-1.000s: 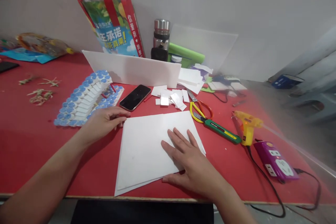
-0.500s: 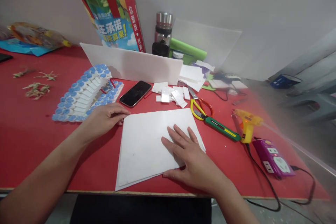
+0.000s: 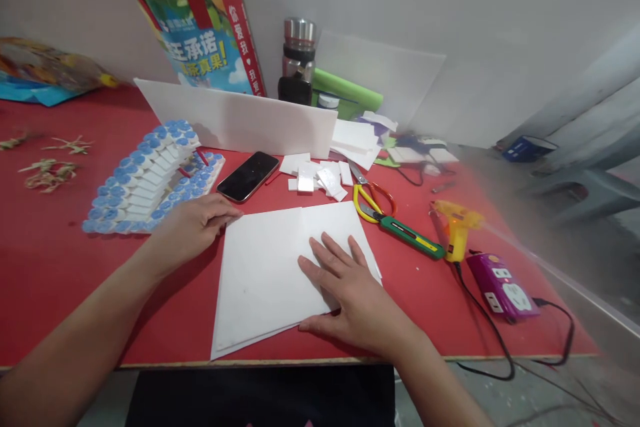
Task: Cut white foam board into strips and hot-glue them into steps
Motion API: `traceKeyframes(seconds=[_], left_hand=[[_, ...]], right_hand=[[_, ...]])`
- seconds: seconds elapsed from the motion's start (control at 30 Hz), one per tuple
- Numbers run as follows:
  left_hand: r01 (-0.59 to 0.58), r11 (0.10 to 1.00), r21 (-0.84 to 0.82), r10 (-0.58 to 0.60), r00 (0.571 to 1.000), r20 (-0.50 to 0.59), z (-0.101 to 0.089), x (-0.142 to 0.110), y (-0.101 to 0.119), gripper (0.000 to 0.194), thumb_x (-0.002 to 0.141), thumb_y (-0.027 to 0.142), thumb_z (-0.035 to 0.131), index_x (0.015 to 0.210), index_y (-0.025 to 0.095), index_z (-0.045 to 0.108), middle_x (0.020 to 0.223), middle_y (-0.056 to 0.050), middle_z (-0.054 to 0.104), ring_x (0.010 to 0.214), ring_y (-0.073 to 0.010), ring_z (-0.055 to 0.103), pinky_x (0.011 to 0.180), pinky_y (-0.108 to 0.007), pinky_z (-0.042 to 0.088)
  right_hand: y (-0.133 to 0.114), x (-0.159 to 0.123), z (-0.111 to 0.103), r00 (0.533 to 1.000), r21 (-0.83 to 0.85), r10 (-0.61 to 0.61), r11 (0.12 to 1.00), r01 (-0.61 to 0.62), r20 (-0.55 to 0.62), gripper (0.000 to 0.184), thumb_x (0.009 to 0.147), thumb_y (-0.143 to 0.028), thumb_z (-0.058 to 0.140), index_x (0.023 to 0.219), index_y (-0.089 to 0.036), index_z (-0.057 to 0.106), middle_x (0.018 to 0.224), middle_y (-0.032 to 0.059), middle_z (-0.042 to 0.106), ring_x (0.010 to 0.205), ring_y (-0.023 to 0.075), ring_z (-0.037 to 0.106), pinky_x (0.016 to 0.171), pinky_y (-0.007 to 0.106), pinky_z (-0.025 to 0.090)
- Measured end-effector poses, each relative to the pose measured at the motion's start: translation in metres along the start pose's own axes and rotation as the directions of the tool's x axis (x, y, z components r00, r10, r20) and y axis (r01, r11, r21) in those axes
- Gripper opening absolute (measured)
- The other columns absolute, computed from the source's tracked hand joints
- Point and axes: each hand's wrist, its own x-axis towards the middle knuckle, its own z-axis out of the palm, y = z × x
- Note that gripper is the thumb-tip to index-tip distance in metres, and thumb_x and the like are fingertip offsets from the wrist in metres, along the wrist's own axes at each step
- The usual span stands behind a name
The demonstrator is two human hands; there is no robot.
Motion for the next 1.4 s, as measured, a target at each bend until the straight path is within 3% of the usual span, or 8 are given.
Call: traceKeyframes(seconds=[0.27,0.77,0.87,0.97,1.03,1.1,1.2,1.4], left_hand=[[-0.036,0.998,0.060,0.032,0.998,0.062,0.003,0.000,0.002,0.040,0.094,0.026,0.042,0.096,0.025,0.082,0.106,-0.009,0.074,0.091,-0.0262,0.071,0.077,-0.039,0.053],[-0.089,0.991,0.097,0.083,0.995,0.059,0.001,0.000,0.002,0.038,0.100,0.032,0.045,0.100,0.019,0.081,0.102,-0.009,0.072,0.087,-0.0233,0.071,0.078,-0.037,0.054],[-0.138,0.954,0.265,0.151,0.988,-0.031,0.000,0.001,0.014,0.040,0.103,0.032,0.044,0.102,0.016,0.080,0.103,-0.014,0.073,0.099,-0.0307,0.069,0.087,-0.046,0.056],[-0.239,0.912,0.332,0.292,0.949,-0.119,0.006,-0.001,0.035,0.043,0.105,0.042,0.047,0.119,0.014,0.077,0.125,-0.019,0.070,0.128,-0.0381,0.060,0.106,-0.055,0.051],[-0.346,0.901,0.263,0.365,0.931,-0.026,0.015,-0.004,0.048,0.060,0.100,0.062,0.054,0.136,0.018,0.070,0.148,-0.020,0.060,0.148,-0.0421,0.044,0.118,-0.060,0.041],[-0.401,0.894,0.199,0.379,0.915,0.140,0.029,-0.007,0.057,0.088,0.086,0.084,0.056,0.149,0.023,0.061,0.162,-0.022,0.047,0.156,-0.0479,0.030,0.121,-0.069,0.034],[-0.407,0.891,0.203,0.331,0.886,0.326,0.048,-0.010,0.059,0.110,0.074,0.096,0.053,0.159,0.027,0.049,0.171,-0.024,0.033,0.159,-0.0531,0.020,0.120,-0.079,0.022],[-0.368,0.878,0.306,0.260,0.903,0.342,0.060,-0.010,0.056,0.108,0.080,0.093,0.052,0.165,0.028,0.039,0.175,-0.023,0.023,0.161,-0.0500,0.017,0.121,-0.079,0.012]], right_hand=[[0.000,-0.001,0.002,0.999,-0.058,-0.037,0.998,0.037,-0.004,0.086,0.094,-0.070,0.063,0.165,-0.028,0.039,0.174,0.0119,0.027,0.163,0.0372,0.016,0.129,0.071,0.010],[0.002,-0.002,0.005,0.999,-0.084,-0.045,0.996,0.043,-0.029,0.085,0.095,-0.063,0.068,0.165,-0.026,0.039,0.174,0.0126,0.028,0.163,0.0351,0.017,0.130,0.069,0.008],[0.001,-0.001,0.004,0.999,-0.085,-0.033,0.996,0.031,-0.013,0.085,0.093,-0.063,0.070,0.164,-0.024,0.041,0.174,0.0139,0.026,0.163,0.0360,0.017,0.129,0.069,0.009],[0.000,0.000,0.003,1.000,-0.084,-0.030,0.996,0.029,-0.001,0.087,0.092,-0.063,0.071,0.163,-0.023,0.042,0.174,0.0149,0.026,0.164,0.0361,0.017,0.129,0.069,0.009],[0.001,0.000,0.002,0.999,-0.084,-0.037,0.996,0.036,-0.008,0.088,0.091,-0.064,0.072,0.163,-0.023,0.042,0.174,0.0147,0.027,0.164,0.0352,0.016,0.129,0.068,0.007],[0.002,0.001,0.002,0.999,-0.081,-0.039,0.996,0.038,-0.008,0.089,0.090,-0.065,0.072,0.163,-0.023,0.042,0.174,0.0141,0.028,0.164,0.0346,0.015,0.130,0.067,0.005],[0.006,0.007,0.001,0.999,-0.061,-0.035,0.998,0.035,0.007,0.090,0.089,-0.065,0.073,0.163,-0.023,0.043,0.174,0.0128,0.026,0.164,0.0339,0.014,0.130,0.066,0.002],[0.014,0.017,-0.011,0.994,0.041,-0.109,0.993,0.109,-0.016,0.092,0.087,-0.066,0.075,0.162,-0.024,0.043,0.174,0.0121,0.029,0.164,0.0314,0.016,0.131,0.063,-0.001]])
